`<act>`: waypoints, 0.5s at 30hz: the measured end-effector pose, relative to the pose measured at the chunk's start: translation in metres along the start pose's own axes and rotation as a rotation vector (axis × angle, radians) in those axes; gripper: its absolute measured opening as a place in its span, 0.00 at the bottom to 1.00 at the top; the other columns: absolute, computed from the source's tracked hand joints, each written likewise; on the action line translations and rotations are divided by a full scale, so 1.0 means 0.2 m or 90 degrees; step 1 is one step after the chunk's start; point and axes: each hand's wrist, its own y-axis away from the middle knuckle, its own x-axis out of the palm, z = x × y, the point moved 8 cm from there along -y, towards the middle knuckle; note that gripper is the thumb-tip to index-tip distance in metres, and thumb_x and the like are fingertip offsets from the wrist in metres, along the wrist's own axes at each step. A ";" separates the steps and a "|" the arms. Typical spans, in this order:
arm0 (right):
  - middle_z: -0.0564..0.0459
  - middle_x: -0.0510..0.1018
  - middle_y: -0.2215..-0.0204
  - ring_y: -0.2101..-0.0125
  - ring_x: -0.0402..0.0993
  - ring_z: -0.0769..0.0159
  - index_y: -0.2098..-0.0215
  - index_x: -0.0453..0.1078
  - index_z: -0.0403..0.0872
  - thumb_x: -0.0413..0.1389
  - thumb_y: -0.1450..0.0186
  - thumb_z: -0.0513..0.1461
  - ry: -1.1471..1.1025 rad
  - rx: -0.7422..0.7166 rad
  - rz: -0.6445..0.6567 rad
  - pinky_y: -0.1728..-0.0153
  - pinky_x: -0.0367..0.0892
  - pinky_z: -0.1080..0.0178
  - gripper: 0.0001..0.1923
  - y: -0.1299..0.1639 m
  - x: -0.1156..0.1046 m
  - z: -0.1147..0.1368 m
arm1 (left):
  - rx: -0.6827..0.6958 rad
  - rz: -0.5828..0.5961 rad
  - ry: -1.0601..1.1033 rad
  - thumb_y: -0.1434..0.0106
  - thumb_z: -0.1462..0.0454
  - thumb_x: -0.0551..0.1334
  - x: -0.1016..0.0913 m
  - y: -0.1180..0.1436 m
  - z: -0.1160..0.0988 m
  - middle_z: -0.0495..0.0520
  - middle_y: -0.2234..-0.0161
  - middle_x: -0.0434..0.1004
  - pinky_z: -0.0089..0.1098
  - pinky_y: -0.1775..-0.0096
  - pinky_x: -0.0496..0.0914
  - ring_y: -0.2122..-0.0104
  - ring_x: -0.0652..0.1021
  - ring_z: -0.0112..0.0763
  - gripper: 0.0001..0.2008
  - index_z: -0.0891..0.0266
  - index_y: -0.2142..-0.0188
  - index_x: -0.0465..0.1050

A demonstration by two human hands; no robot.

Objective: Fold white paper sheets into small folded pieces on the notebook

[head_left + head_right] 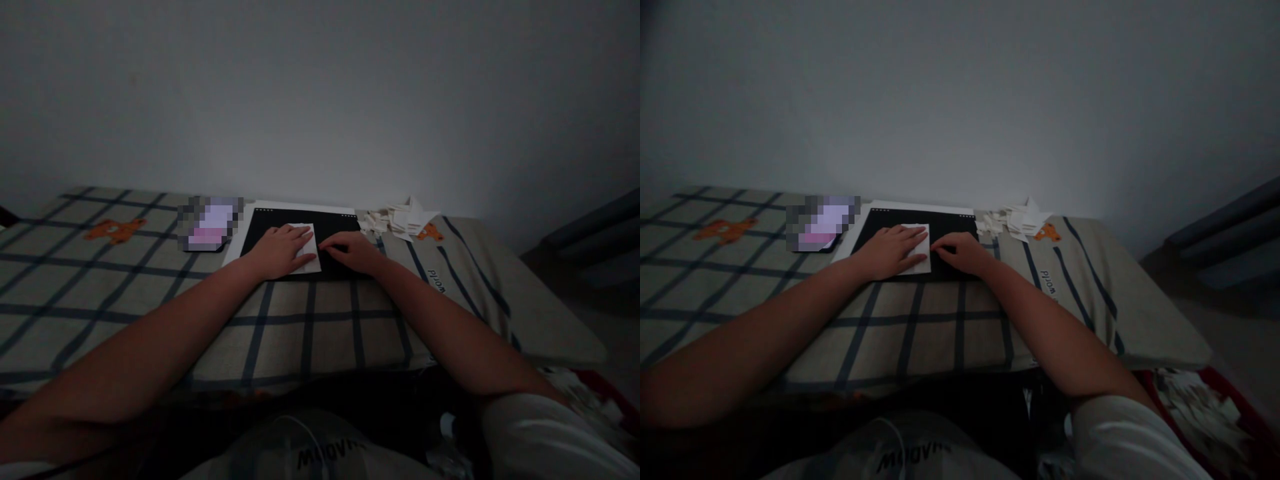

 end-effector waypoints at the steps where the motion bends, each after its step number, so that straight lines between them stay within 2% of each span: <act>1: 0.50 0.82 0.60 0.58 0.77 0.65 0.60 0.77 0.47 0.53 0.36 0.34 0.010 -0.015 0.004 0.53 0.69 0.59 0.11 0.00 0.01 0.01 | 0.000 -0.001 0.000 0.31 0.46 0.46 0.00 0.00 0.00 0.57 0.35 0.57 0.46 0.47 0.61 0.41 0.64 0.49 0.30 0.57 0.36 0.57; 8: 0.47 0.80 0.56 0.53 0.74 0.63 0.58 0.76 0.47 0.52 0.35 0.35 0.064 -0.085 0.046 0.49 0.67 0.55 0.12 0.01 0.04 0.07 | 0.010 -0.015 -0.003 0.31 0.46 0.46 0.00 0.00 0.00 0.59 0.35 0.58 0.47 0.47 0.62 0.41 0.63 0.50 0.31 0.60 0.36 0.58; 15: 0.47 0.81 0.58 0.55 0.75 0.63 0.58 0.76 0.46 0.53 0.35 0.35 0.066 -0.122 0.034 0.51 0.68 0.55 0.12 0.01 0.04 0.06 | -0.005 0.009 -0.017 0.31 0.46 0.45 0.01 0.00 0.00 0.56 0.34 0.57 0.45 0.46 0.61 0.40 0.62 0.48 0.31 0.58 0.35 0.56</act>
